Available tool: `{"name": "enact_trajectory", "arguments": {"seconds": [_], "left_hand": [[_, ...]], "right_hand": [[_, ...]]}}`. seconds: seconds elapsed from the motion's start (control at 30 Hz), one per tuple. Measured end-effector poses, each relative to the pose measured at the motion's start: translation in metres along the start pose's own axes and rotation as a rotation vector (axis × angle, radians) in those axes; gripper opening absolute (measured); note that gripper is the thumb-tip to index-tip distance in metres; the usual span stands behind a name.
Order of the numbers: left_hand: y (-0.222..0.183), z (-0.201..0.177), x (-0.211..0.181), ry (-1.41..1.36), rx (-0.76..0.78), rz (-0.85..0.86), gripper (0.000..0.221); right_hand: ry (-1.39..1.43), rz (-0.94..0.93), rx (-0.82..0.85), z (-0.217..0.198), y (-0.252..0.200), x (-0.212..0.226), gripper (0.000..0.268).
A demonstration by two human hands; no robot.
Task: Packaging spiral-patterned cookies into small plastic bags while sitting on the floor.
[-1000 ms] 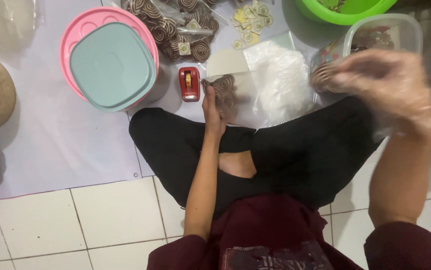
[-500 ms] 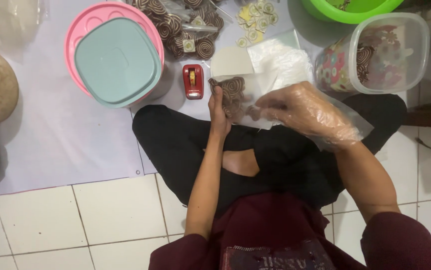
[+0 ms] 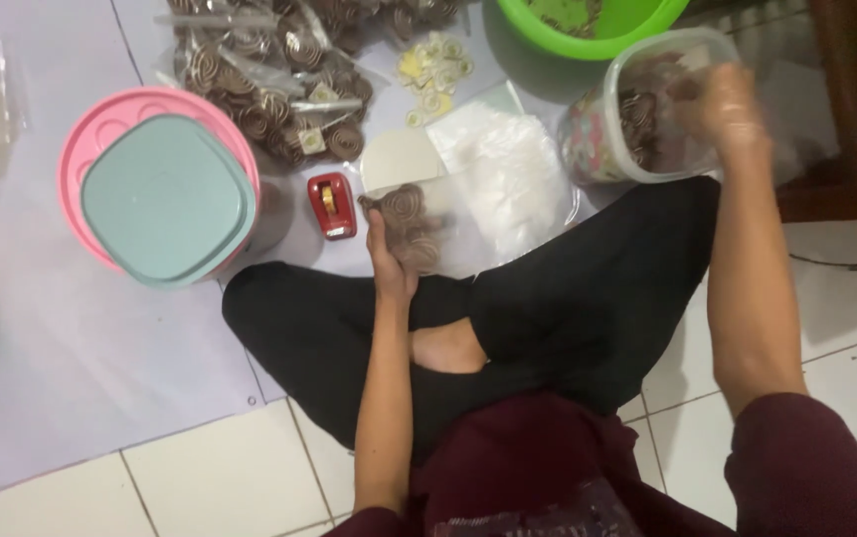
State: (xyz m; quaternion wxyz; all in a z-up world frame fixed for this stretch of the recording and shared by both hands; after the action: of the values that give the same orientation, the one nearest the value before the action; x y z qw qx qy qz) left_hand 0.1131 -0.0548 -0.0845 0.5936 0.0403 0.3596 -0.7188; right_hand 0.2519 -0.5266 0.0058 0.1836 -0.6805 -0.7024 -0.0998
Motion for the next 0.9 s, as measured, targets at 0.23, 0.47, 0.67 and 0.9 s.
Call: {"name": "enact_trajectory", "arguments": {"seconds": [0.23, 0.47, 0.67, 0.9], "left_hand": [[-0.006, 0.004, -0.004, 0.021, 0.012, -0.010, 0.058], [-0.003, 0.000, -0.003, 0.013, -0.017, 0.002, 0.054], [-0.005, 0.002, -0.007, 0.006, -0.014, 0.031, 0.054], [0.000, 0.000, -0.001, 0.014, -0.001, 0.024, 0.056]], "right_hand": [[-0.166, 0.399, 0.275, 0.027, 0.033, 0.010, 0.033], [-0.302, 0.380, 0.230, 0.052, 0.054, -0.017, 0.075], [-0.086, 0.444, 0.157, 0.016, 0.030, 0.018, 0.046], [0.188, 0.336, 0.236, -0.082, -0.045, 0.140, 0.017]]}}
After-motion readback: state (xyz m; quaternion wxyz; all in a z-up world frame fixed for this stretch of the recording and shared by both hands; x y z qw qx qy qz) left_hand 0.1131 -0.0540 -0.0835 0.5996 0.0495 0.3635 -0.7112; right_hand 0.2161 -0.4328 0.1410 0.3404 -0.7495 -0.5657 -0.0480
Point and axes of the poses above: each hand's wrist, its own y-axis towards the middle knuckle, its own z-axis out of the palm, x = y × z, the point moved 8 cm from there along y, towards the middle knuckle, and after that the axes turned 10 degrees about -z, right-handed, at the moved point
